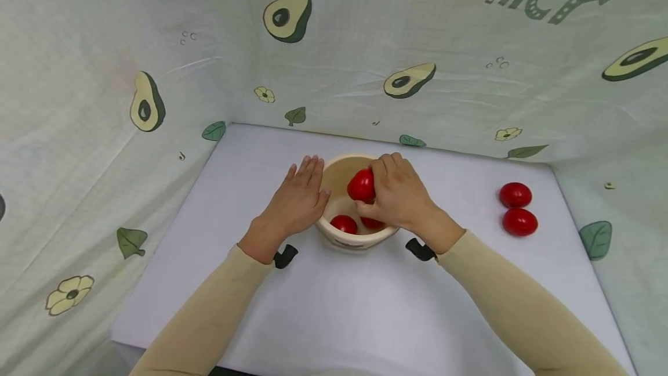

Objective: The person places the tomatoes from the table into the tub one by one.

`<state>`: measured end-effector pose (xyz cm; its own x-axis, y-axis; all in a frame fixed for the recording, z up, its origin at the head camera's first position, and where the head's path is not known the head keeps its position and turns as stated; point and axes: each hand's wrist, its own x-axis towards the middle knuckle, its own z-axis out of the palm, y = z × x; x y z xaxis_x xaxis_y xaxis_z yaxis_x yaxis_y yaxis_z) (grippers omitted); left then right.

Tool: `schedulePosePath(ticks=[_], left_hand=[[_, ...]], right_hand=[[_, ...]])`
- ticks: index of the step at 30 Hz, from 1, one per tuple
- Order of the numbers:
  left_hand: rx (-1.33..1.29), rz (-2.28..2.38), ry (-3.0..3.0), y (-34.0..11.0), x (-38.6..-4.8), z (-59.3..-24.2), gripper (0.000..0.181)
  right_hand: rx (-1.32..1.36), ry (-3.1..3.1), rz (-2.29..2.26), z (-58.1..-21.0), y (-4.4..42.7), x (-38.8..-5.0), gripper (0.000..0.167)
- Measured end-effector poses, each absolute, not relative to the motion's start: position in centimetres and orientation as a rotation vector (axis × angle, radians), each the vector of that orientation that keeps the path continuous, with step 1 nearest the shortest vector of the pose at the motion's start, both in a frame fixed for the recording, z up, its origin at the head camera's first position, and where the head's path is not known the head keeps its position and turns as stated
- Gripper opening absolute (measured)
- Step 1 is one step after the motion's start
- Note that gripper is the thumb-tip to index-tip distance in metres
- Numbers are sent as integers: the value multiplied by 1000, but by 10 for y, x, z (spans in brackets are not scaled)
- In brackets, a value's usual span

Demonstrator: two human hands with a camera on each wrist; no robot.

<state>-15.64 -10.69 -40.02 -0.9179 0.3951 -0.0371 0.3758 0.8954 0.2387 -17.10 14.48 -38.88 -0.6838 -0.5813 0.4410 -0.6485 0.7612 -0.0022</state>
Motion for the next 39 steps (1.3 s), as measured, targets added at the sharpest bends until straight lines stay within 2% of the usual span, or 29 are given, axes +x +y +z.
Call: schedulePosePath(ticks=[10, 29, 34, 39], left_hand=[[625, 359, 2996, -107, -156, -400, 69], [620, 387, 2974, -108, -156, -401, 68], [623, 403, 2967, -108, -156, -401, 68], [610, 402, 2960, -107, -156, -400, 69]], right_hand=[[954, -2715, 161, -396, 135, -170, 68], [943, -2722, 211, -399, 137, -170, 61], [900, -2543, 292, -397, 150, -175, 58], [766, -2469, 344, -391, 183, -191, 57]])
